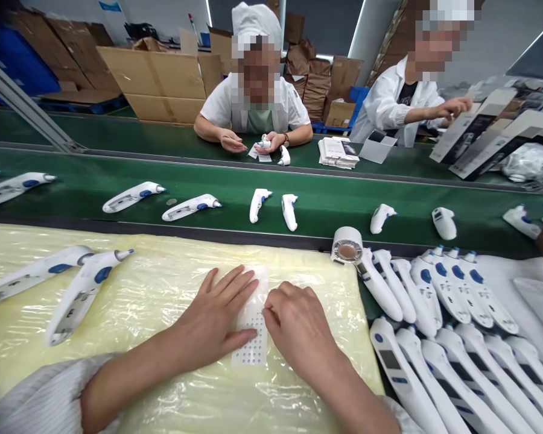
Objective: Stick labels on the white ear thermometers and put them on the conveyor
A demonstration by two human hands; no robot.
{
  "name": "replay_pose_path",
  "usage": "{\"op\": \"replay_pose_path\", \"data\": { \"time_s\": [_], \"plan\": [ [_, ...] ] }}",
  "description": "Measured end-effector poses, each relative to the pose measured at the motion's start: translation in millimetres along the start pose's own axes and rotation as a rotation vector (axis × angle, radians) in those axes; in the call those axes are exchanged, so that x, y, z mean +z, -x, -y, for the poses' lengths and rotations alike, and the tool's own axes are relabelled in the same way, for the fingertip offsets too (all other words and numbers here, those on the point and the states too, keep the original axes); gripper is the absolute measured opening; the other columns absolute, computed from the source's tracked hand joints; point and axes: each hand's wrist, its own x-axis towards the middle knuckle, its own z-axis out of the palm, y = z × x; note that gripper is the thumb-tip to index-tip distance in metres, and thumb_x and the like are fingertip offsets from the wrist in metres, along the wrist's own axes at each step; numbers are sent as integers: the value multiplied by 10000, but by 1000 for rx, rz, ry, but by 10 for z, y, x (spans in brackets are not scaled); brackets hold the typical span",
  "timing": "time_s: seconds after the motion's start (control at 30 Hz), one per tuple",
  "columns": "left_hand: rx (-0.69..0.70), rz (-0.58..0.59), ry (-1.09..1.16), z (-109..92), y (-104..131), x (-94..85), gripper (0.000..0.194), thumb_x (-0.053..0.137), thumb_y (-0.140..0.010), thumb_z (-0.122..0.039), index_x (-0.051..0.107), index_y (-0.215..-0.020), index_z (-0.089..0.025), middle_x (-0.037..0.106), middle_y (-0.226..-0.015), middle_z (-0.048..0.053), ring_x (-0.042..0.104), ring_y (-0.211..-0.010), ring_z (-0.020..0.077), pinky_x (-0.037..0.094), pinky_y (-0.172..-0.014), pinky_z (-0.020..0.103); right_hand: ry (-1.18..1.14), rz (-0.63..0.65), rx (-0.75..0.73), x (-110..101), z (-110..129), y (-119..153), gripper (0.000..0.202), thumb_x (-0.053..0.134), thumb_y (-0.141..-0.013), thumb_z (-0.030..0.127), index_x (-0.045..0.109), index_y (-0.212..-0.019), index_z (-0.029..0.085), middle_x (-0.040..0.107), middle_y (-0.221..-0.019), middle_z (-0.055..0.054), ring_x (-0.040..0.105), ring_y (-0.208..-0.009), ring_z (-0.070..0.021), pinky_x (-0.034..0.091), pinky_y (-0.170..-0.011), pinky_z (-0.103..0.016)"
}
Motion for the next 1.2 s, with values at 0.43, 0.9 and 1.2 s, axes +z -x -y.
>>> {"op": "replay_pose_path", "data": {
  "time_s": [0.43,0.9,1.2],
  "plan": [
    [-15,24,-9,3,4,17,725,504,-944,-580,383,-1504,-136,352,-1588,146,246,-1487,375,168,-1162,680,-6,-38,10,69,-13,-6,92,635,-862,134,662,-817,210,693,-856,-9,662,-776,-183,446,-752,-355],
    [-57,91,126,-40,28,-60,732,549,-937,-537,362,-1518,-132,307,-1609,143,184,-1507,381,111,-1168,714,-240,-106,67,-17,-49,-24,147,622,-866,234,624,-719,243,648,-800,28,637,-725,-158,472,-668,-292],
    [-173,-24,358,63,6,-443,601,506,-977,-479,439,-1479,-157,433,-1539,141,395,-1423,305,338,-1176,510,-171,-282,-31,-233,12,-220,208,564,-909,422,646,-768,293,671,-848,15,647,-752,-191,487,-669,-323]
  ]
}}
